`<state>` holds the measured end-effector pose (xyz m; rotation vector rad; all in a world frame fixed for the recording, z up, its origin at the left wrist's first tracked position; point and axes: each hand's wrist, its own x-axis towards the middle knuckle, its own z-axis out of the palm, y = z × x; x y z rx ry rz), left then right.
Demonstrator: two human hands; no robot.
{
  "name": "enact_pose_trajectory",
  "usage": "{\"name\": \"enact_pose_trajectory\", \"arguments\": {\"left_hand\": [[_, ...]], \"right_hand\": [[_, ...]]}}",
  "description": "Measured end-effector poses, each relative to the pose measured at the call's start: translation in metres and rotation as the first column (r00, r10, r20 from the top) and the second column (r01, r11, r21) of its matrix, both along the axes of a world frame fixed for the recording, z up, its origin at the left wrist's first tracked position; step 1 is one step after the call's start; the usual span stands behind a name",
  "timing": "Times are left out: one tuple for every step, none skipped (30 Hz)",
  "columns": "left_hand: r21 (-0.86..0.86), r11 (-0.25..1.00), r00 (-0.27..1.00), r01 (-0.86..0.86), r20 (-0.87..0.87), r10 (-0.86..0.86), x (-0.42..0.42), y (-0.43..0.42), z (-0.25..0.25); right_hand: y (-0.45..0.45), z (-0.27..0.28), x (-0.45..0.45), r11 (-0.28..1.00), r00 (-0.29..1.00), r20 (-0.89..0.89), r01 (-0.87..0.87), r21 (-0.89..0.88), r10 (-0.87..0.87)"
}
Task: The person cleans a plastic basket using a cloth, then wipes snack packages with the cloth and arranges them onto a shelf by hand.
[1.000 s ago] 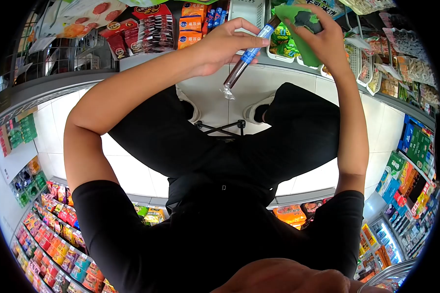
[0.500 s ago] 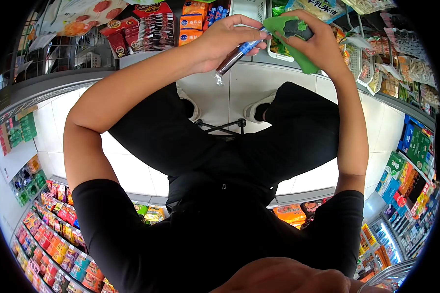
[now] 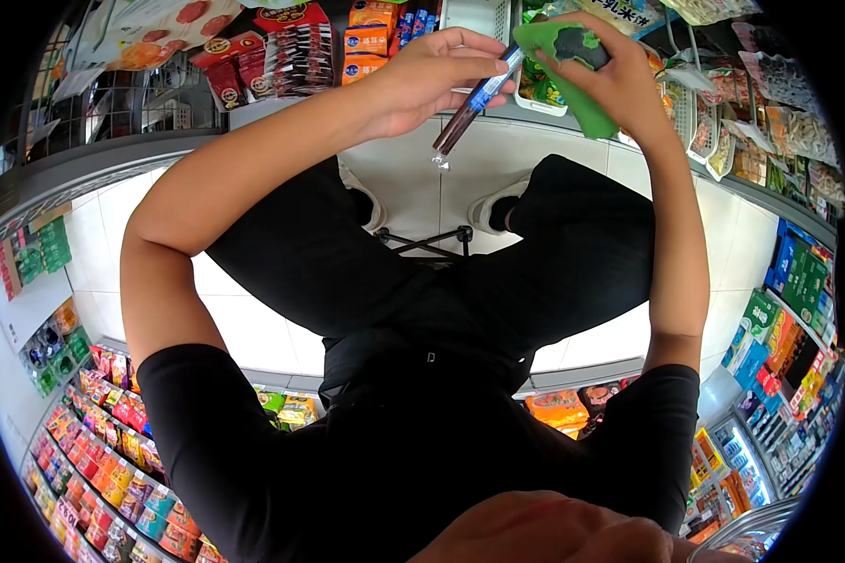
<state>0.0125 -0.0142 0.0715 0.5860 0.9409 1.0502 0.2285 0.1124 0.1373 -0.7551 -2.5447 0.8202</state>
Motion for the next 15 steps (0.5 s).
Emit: {"name": "enact_pose_trajectory", "arguments": {"left_hand": [[-0.005, 1.000, 1.000, -0.002, -0.006, 0.002, 0.000, 0.000, -0.001], [-0.009, 1.000, 1.000, -0.004, -0.012, 0.004, 0.000, 0.000, -0.001], [-0.013, 1.000, 1.000, -0.005, -0.018, 0.005, 0.000, 0.000, -0.001], [-0.012, 1.000, 1.000, 0.000, -0.008, 0.000, 0.001, 0.000, 0.000], [-0.012, 1.000, 1.000, 0.003, 0.001, -0.003, 0.001, 0.000, 0.000], [-0.011, 1.000, 1.000, 0.007, 0.011, -0.006, 0.002, 0.000, 0.000], [-0.012, 1.000, 1.000, 0.003, 0.017, -0.003, 0.001, 0.000, 0.000], [-0.014, 1.000, 1.000, 0.000, 0.024, 0.001, 0.001, -0.001, -0.001], [-0.015, 1.000, 1.000, -0.003, 0.031, 0.003, 0.002, -0.001, -0.002], [-0.022, 1.000, 0.999, -0.013, 0.040, 0.013, 0.002, -0.001, -0.003], [-0.029, 0.999, 0.999, -0.022, 0.048, 0.024, 0.002, -0.001, -0.005], [-0.035, 0.999, 0.998, -0.032, 0.055, 0.034, 0.001, -0.001, -0.004], [-0.036, 0.999, 0.998, -0.035, 0.045, 0.036, 0.002, -0.002, -0.004], [-0.037, 0.999, 0.999, -0.037, 0.035, 0.039, 0.002, -0.002, -0.004], [-0.038, 0.998, 0.999, -0.041, 0.025, 0.042, 0.002, -0.001, -0.002]], "right_hand": [[0.002, -0.003, 0.000, 0.997, 0.998, -0.014, 0.070, 0.046, -0.069], [0.007, -0.009, 0.002, 0.986, 0.990, -0.031, 0.140, 0.091, -0.138], [0.009, -0.012, 0.003, 0.968, 0.977, -0.051, 0.211, 0.135, -0.206], [0.010, -0.011, 0.004, 0.968, 0.975, -0.039, 0.220, 0.123, -0.217], [0.011, -0.009, 0.005, 0.967, 0.974, -0.027, 0.229, 0.111, -0.227], [0.011, -0.008, 0.005, 0.967, 0.972, -0.016, 0.237, 0.099, -0.236], [0.010, -0.010, 0.005, 0.979, 0.979, 0.023, 0.202, 0.010, -0.202], [0.008, -0.013, 0.007, 0.982, 0.985, 0.060, 0.168, -0.080, -0.164], [0.006, -0.016, 0.008, 0.976, 0.988, 0.093, 0.137, -0.171, -0.123], [0.006, -0.018, 0.007, 0.991, 0.998, 0.039, -0.034, -0.130, 0.039], [0.006, -0.020, 0.008, 0.994, 0.999, 0.034, -0.030, -0.106, 0.034], [0.007, -0.023, 0.007, 0.996, 0.999, 0.028, -0.027, -0.081, 0.030], [0.007, -0.024, 0.006, 0.998, 0.999, 0.021, -0.024, -0.055, 0.025], [0.007, -0.021, 0.006, 1.000, 1.000, 0.005, 0.017, -0.019, -0.017], [0.007, -0.013, 0.003, 0.998, 0.998, -0.013, 0.058, 0.018, -0.058]]}}
